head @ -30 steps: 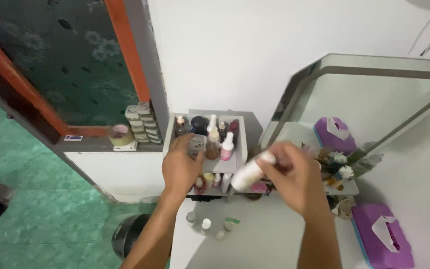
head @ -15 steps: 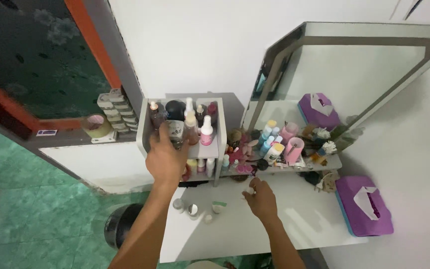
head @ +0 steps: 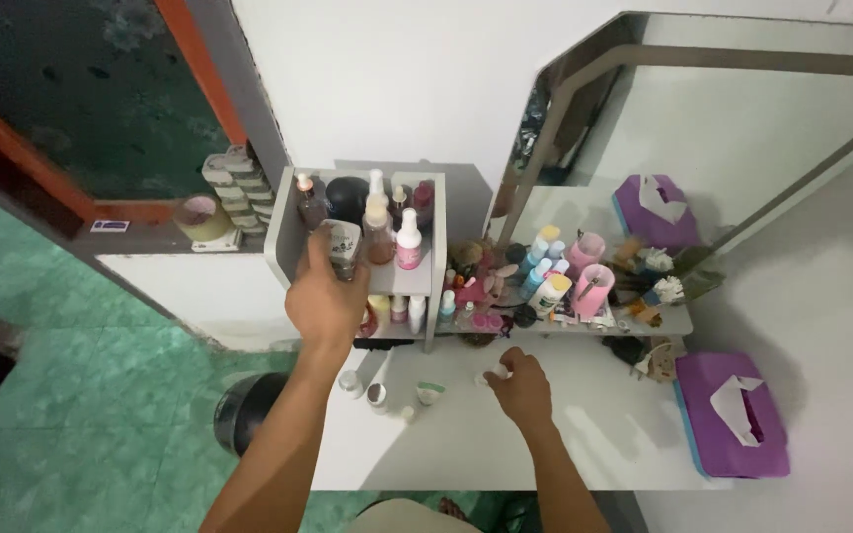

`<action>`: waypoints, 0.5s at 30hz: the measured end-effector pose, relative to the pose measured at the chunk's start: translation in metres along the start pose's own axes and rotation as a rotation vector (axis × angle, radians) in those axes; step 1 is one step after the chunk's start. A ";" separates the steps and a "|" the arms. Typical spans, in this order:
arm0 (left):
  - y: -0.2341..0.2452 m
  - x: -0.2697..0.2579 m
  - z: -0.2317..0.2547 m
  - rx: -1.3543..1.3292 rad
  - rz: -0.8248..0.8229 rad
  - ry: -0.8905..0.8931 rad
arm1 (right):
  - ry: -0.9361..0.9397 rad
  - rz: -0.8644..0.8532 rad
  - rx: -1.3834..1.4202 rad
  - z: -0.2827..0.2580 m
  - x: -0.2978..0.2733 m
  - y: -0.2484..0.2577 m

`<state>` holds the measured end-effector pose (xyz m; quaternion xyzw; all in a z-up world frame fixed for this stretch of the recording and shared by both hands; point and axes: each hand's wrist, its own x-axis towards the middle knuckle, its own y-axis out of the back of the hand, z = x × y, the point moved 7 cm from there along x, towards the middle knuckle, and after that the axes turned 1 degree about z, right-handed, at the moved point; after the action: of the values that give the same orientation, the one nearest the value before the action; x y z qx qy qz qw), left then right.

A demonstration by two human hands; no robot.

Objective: The recorder is organizing various skincare and cosmetic bottles on a small shelf on a vanity.

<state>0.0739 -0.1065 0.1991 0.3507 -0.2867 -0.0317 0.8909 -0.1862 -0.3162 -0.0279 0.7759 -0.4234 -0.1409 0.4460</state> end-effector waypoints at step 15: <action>0.023 -0.122 0.036 -0.219 -0.215 -0.015 | -0.345 0.144 -0.145 0.266 0.040 0.030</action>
<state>-0.0506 -0.0793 0.1756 0.2799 -0.2493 -0.1605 0.9131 -0.3369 -0.5073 -0.1464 0.6738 -0.5368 -0.2693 0.4304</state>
